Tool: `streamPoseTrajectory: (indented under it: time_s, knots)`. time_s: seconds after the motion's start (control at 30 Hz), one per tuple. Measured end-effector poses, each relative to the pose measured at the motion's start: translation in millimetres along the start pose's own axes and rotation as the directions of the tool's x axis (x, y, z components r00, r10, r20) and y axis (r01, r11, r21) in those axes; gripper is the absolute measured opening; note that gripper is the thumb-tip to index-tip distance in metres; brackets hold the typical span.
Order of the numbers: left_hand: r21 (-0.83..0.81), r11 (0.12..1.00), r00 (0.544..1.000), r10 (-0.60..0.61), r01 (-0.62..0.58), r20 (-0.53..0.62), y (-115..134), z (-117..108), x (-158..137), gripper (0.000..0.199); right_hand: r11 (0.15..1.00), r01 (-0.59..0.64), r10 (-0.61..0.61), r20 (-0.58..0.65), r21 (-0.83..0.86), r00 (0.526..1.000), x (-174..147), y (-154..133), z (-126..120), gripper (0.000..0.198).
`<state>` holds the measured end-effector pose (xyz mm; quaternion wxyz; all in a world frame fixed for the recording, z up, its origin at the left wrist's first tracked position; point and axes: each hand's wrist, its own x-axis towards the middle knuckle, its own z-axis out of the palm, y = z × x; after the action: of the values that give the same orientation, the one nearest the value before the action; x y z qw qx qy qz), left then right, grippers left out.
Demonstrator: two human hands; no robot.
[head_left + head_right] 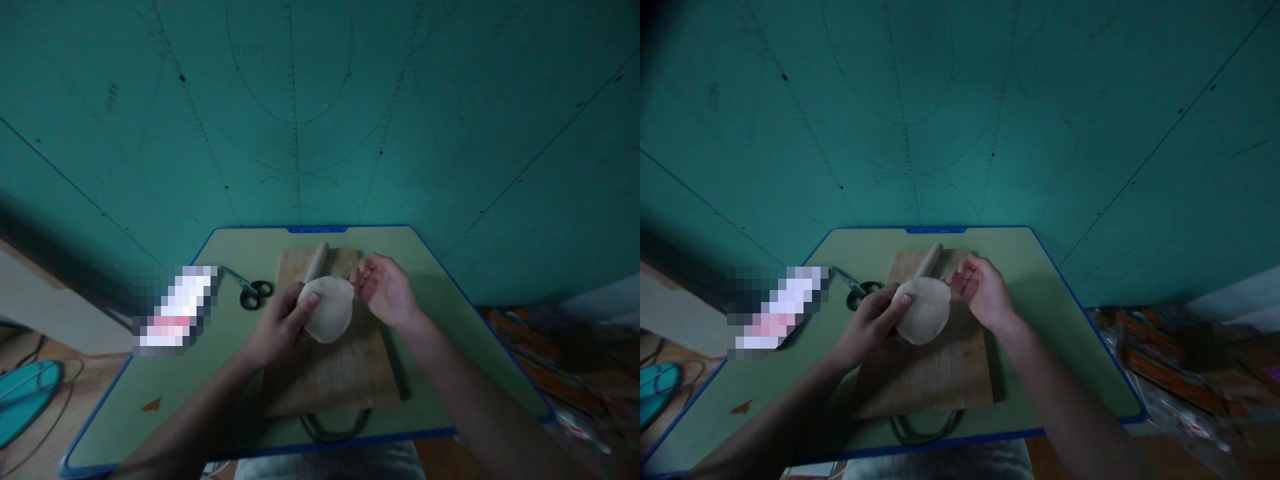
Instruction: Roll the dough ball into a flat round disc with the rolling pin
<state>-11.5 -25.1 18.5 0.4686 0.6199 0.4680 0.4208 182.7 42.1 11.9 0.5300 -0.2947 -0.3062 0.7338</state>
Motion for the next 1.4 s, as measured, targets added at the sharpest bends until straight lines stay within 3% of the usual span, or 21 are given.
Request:
streamPoseTrajectory:
  time_s: [0.67,1.0,1.4]
  knots:
    - [-0.020,0.999,1.000,-0.026,0.026,-0.009,1.4,-0.3,-0.2,0.046,0.997,-0.080,0.076,0.172,0.013,0.982,-2.7,-6.7,3.4,0.048]
    - [-0.046,0.999,0.999,-0.030,0.029,-0.023,1.1,1.1,0.6,0.046,1.000,-0.004,0.004,0.197,-0.002,0.980,-7.4,-3.6,7.0,0.042]
    - [-0.067,0.997,0.998,-0.032,0.028,-0.054,-4.0,1.1,2.1,0.044,1.000,-0.017,0.019,0.354,-0.009,0.935,-8.7,-6.4,8.9,0.042]
